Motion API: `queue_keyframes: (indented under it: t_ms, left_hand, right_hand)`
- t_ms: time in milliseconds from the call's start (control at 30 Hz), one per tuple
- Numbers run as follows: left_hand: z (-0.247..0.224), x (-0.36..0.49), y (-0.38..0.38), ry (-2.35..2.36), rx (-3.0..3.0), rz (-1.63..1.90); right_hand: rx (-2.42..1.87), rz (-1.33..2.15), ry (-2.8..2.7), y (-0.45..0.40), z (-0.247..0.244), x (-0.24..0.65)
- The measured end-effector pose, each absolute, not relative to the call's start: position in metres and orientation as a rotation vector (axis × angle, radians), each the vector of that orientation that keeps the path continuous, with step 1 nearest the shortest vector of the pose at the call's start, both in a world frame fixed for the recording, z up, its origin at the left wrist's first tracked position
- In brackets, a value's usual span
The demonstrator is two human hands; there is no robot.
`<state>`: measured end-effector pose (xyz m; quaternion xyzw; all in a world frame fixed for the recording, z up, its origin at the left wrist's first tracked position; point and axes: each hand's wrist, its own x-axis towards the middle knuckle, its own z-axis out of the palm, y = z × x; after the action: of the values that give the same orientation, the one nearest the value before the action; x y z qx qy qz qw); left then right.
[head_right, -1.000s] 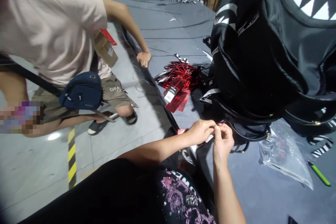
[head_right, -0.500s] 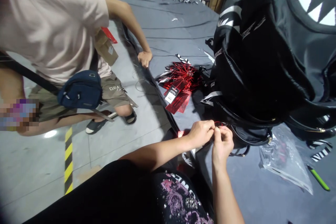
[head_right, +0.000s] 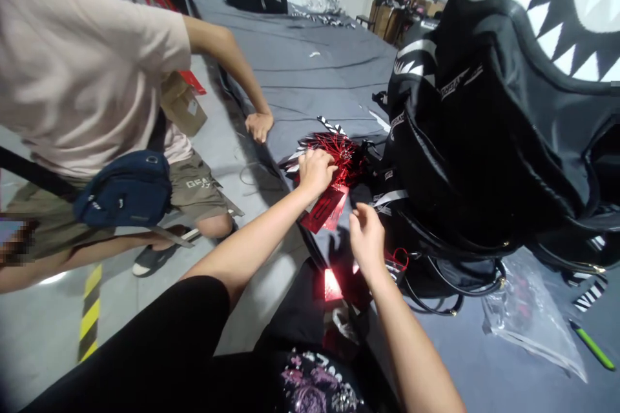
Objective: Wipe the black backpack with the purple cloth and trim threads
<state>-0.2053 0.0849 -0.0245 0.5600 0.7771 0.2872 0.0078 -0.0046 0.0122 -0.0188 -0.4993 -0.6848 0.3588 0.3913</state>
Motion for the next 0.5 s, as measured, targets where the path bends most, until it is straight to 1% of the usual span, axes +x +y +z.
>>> queue_keyframes:
  t_ms: [133, 233, 367, 500]
  left_hand:
    - [-0.034, -0.209, 0.107, 2.409, 1.847, 0.818]
    - [-0.041, -0.215, 0.116, 2.393, 1.926, 0.748]
    - [-0.046, -0.224, 0.123, 2.353, 2.037, 0.643]
    - [-0.043, -0.232, 0.122, 2.254, 2.154, 0.562]
  right_hand:
    - [-1.341, 0.898, -1.659, 0.095, -0.044, -0.073]
    - [-1.428, 0.858, -1.59, 0.137, -0.052, -0.106]
    - [-1.522, 0.855, -1.554, 0.168, -0.052, -0.131]
    - [-1.562, 0.846, -1.568, 0.183, -0.05, -0.135]
